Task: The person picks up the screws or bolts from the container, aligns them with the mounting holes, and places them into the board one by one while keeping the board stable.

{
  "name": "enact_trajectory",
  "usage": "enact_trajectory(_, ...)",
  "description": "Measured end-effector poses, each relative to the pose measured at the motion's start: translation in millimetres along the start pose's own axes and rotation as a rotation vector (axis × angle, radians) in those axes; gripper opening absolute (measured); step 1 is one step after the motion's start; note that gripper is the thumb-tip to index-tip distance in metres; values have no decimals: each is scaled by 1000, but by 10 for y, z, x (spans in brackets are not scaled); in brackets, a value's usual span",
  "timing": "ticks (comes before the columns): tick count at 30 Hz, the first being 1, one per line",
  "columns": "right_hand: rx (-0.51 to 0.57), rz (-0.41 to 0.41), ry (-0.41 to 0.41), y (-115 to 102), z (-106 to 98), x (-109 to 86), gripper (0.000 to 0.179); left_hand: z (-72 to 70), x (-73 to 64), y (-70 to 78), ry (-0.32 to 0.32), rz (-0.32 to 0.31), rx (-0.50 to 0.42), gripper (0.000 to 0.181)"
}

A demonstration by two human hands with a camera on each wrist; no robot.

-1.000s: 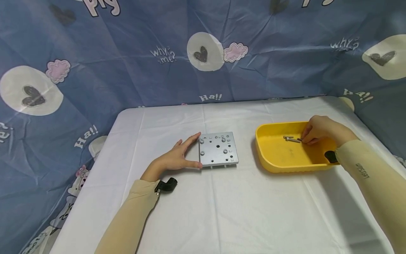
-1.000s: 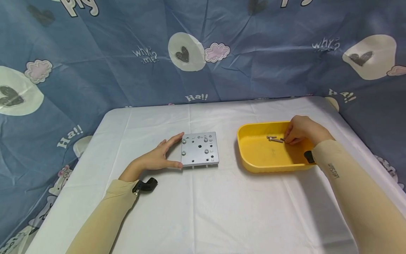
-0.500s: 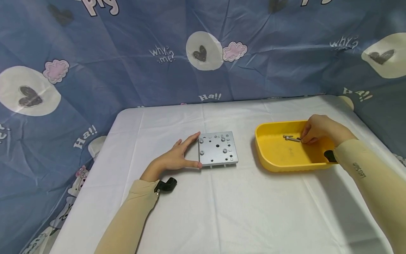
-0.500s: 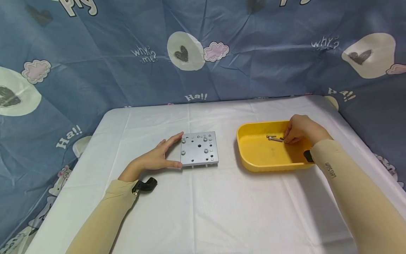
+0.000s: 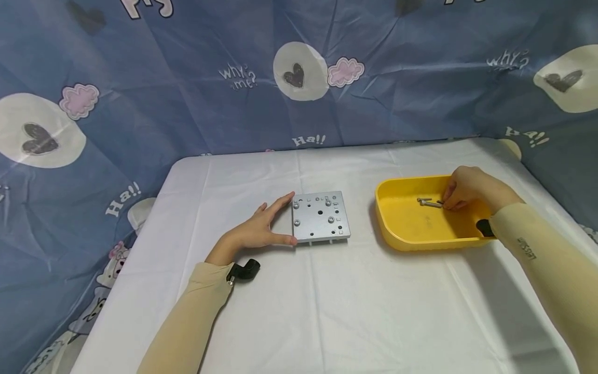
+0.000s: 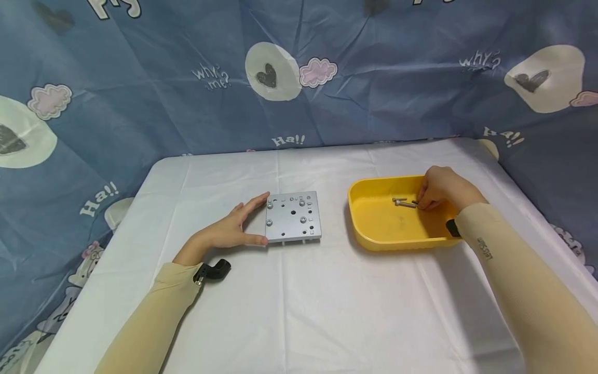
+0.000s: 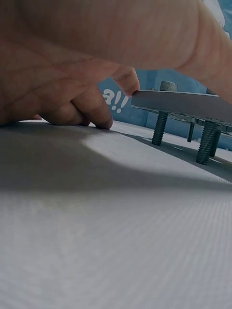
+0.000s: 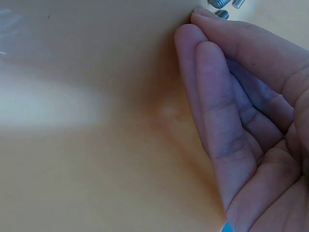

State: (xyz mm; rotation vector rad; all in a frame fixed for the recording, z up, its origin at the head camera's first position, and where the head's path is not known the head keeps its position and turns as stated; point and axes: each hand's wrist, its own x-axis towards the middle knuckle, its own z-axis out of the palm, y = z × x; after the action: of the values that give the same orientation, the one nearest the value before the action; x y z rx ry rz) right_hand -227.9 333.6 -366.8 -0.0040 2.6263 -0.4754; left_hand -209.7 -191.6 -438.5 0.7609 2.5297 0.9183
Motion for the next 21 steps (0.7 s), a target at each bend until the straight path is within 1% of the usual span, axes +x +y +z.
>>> enact_trajectory(7,6,15,-6,15,-13,-3,17,-29,14,35,-8,-2,4,125)
enact_trajectory(13,60,22,-13,19,-4,10,16,-26,15,34,-4,-15,4,124)
enact_trajectory(17,48,23,-3,14,2,15,17,-29,9,28,-3,-17,4,123)
enact_trajectory(21,35,25,3,14,6,25,17,-35,9,18,-4,-5,2,123)
